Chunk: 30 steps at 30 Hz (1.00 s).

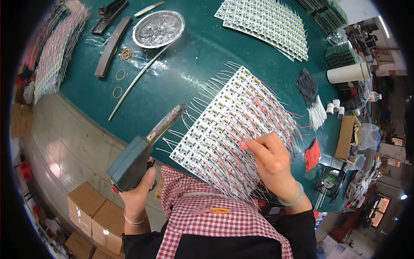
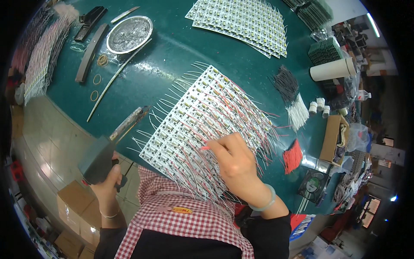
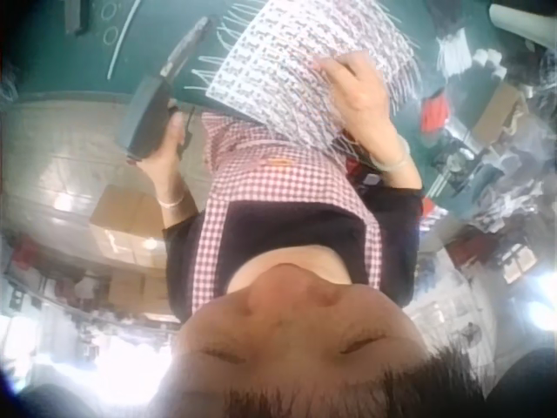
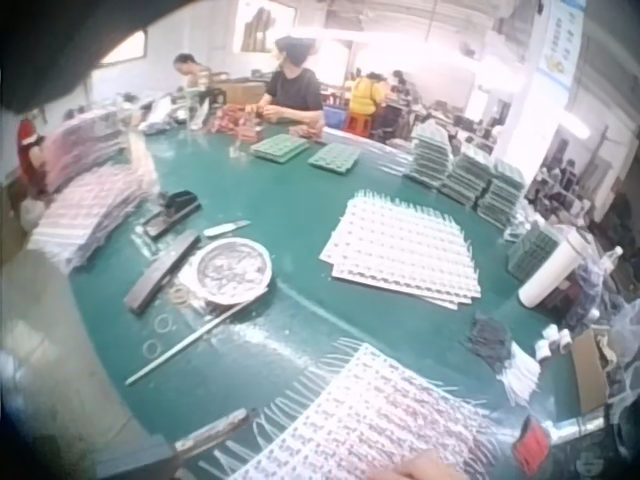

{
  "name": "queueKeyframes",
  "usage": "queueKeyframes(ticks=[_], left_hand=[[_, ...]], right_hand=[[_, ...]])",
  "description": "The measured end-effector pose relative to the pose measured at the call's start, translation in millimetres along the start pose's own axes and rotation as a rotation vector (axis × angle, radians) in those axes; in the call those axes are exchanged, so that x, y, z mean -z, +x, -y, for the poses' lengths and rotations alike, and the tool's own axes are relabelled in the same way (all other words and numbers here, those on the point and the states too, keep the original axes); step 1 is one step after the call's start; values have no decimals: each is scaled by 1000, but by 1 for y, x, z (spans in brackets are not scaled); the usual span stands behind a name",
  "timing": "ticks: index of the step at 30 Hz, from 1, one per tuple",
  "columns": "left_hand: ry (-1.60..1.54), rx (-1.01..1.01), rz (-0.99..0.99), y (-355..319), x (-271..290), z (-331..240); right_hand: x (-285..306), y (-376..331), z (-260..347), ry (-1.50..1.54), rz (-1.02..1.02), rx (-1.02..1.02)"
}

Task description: The person uses a soldering iron to attach wires to a grid of LED modules on a green workbench. They repeatedly pick up individual wires, position them on the circuit board, and apply the soldering iron to secure the connections. The workspace contains stacks of LED boards, loose wires, and other assembly tools.

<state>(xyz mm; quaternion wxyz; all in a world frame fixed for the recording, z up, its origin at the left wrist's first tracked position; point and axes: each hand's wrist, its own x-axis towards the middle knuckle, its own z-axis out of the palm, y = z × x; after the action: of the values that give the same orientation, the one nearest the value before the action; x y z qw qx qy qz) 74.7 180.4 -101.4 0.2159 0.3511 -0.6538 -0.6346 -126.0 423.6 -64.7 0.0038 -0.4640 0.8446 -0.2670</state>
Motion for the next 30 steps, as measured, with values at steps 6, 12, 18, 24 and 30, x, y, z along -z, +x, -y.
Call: queueKeyframes(ticks=[6,12,18,24,30], left_hand=[[-35,41,87,-13,-2,1],[-41,133,102,-24,-6,-12],[16,150,131,-21,-9,-9],[119,-120,216,-7,-27,-8],[129,-166,264,-1,-34,-8]], right_hand=[[-1,23,23,56,-103,96],[-59,18,14,17,-106,70],[-72,18,5,-62,-151,77],[-73,24,-3,-102,-106,120],[-71,27,-3,-106,-59,111]])
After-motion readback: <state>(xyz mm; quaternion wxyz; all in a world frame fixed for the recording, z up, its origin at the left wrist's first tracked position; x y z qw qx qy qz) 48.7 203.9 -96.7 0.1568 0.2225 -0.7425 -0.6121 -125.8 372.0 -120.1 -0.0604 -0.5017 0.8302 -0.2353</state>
